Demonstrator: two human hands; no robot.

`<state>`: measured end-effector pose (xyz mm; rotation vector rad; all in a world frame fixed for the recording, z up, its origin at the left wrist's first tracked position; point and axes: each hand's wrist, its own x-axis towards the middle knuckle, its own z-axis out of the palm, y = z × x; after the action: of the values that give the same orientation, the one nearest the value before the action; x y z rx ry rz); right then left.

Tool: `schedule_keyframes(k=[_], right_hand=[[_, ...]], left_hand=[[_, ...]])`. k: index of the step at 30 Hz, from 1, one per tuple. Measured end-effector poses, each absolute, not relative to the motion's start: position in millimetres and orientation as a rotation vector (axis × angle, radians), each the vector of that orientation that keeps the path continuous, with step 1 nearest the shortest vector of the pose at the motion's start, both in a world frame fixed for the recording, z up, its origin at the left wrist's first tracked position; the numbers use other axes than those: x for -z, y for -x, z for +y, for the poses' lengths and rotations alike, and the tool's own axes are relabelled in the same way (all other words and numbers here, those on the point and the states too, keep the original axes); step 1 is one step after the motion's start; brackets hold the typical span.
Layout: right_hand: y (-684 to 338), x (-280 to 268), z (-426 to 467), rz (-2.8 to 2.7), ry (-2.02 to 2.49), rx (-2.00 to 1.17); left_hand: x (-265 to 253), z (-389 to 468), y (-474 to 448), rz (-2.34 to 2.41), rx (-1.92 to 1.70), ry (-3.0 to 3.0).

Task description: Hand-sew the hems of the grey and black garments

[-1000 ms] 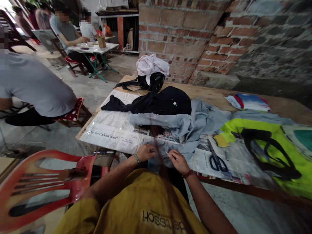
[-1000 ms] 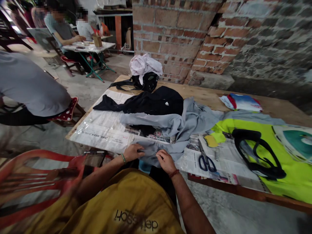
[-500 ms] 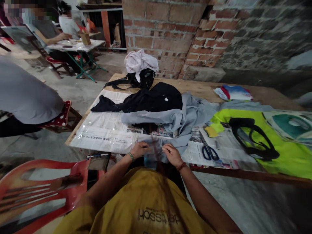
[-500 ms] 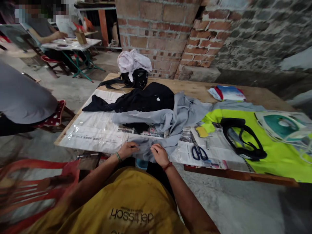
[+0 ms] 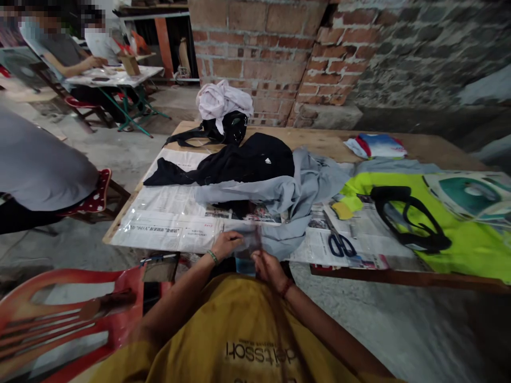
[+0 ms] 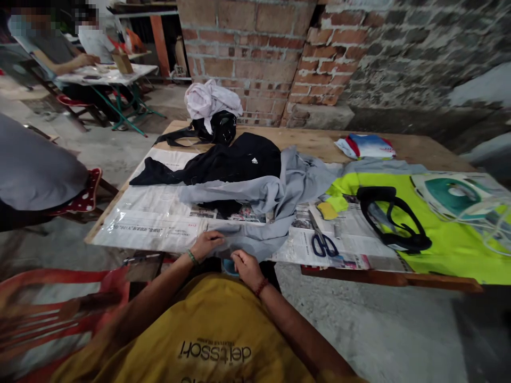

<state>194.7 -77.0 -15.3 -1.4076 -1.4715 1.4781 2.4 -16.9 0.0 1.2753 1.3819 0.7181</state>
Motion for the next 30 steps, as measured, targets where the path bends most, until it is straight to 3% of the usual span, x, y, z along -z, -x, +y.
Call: schedule_keyframes(k=[30], right_hand=[[-176.7,15.4,-56.0,-1.557,1.5,-1.398]], left_hand=[[17.9,-23.1,1.2,1.309,-0.84,-1.54]])
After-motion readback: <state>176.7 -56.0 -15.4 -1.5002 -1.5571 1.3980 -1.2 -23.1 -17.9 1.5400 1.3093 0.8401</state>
